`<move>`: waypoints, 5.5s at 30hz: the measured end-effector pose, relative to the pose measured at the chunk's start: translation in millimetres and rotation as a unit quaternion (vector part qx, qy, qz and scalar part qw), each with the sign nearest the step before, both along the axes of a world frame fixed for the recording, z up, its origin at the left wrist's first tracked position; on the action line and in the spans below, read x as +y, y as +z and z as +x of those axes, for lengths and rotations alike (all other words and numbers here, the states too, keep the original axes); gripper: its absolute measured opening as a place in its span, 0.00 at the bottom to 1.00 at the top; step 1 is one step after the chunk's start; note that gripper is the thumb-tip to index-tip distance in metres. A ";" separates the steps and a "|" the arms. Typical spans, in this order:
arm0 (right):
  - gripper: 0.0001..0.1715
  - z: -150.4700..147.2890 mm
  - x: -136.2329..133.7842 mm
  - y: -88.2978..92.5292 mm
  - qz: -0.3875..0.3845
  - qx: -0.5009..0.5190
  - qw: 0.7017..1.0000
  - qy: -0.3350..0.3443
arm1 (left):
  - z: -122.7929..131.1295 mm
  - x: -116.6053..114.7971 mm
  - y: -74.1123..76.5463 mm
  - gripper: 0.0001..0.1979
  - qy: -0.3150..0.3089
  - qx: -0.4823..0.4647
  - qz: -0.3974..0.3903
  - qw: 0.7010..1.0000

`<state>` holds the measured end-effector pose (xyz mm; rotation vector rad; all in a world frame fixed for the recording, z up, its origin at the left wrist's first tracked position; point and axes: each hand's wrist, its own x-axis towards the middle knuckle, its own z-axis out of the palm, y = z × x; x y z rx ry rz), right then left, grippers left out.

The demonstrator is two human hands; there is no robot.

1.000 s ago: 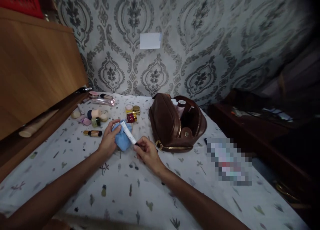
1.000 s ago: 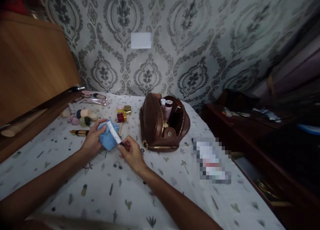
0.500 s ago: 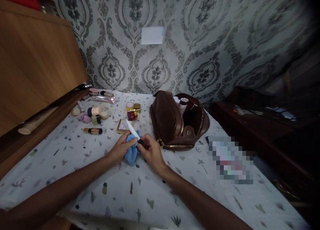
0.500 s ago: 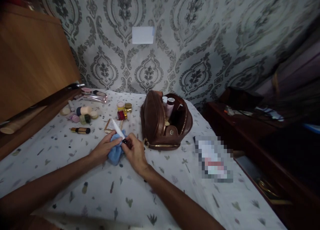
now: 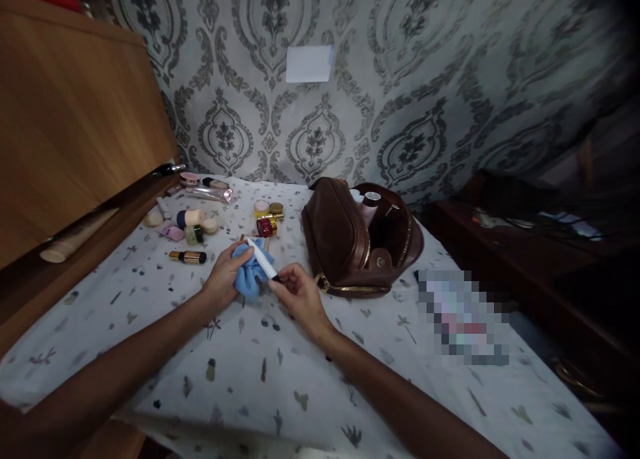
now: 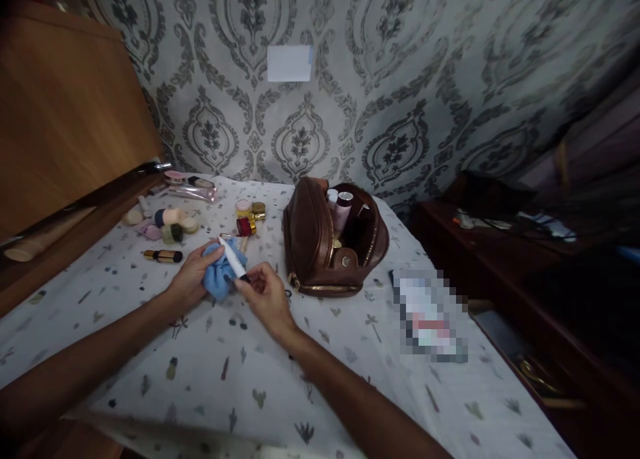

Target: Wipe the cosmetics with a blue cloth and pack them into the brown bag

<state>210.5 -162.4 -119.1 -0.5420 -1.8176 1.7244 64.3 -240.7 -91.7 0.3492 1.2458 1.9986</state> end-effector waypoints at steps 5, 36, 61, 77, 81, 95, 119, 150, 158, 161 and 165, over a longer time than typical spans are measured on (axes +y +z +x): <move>0.19 -3.0 3.6 1.6 -0.045 0.026 0.999 -0.003 | 10.2 -1.9 -1.1 0.28 -0.038 0.009 -0.013 0.999; 0.24 0.8 1.0 7.0 -0.241 0.012 0.962 0.130 | 8.2 -7.9 0.2 0.28 -0.172 0.004 -0.003 0.985; 0.10 4.1 7.0 7.6 0.168 0.010 0.982 -0.084 | -1.1 -7.4 17.1 0.27 -0.020 0.033 0.016 0.999; 0.04 69.9 19.5 59.3 0.555 0.038 0.824 -0.110 | 53.0 16.5 32.1 0.23 -0.183 -0.015 -0.026 0.983; 0.06 97.2 30.2 91.2 0.545 0.056 0.822 -0.156 | 72.8 36.6 45.7 0.23 -0.250 0.074 -0.008 0.965; 0.09 151.4 103.0 165.1 0.508 -0.081 0.782 -0.353 | 119.3 83.4 73.5 0.37 -0.310 0.701 -0.185 0.615; 0.09 95.4 157.4 128.6 0.596 -0.414 0.646 -0.238 | 113.9 69.9 28.9 0.24 -0.393 0.615 -0.044 0.682; 0.10 93.7 160.6 124.3 0.605 -0.431 0.641 -0.192 | 112.9 71.8 20.9 0.26 -0.416 0.604 -0.026 0.679; 0.10 97.1 159.1 144.5 0.613 -0.488 0.610 -0.120 | 112.9 72.1 17.3 0.26 -0.410 0.627 -0.044 0.661; 0.11 99.2 158.7 150.7 0.597 -0.488 0.626 -0.120 | 113.0 71.9 16.6 0.26 -0.412 0.618 -0.042 0.668; 0.11 100.2 156.0 155.4 0.580 -0.487 0.640 -0.128 | 112.9 72.6 13.2 0.25 -0.404 0.619 -0.044 0.672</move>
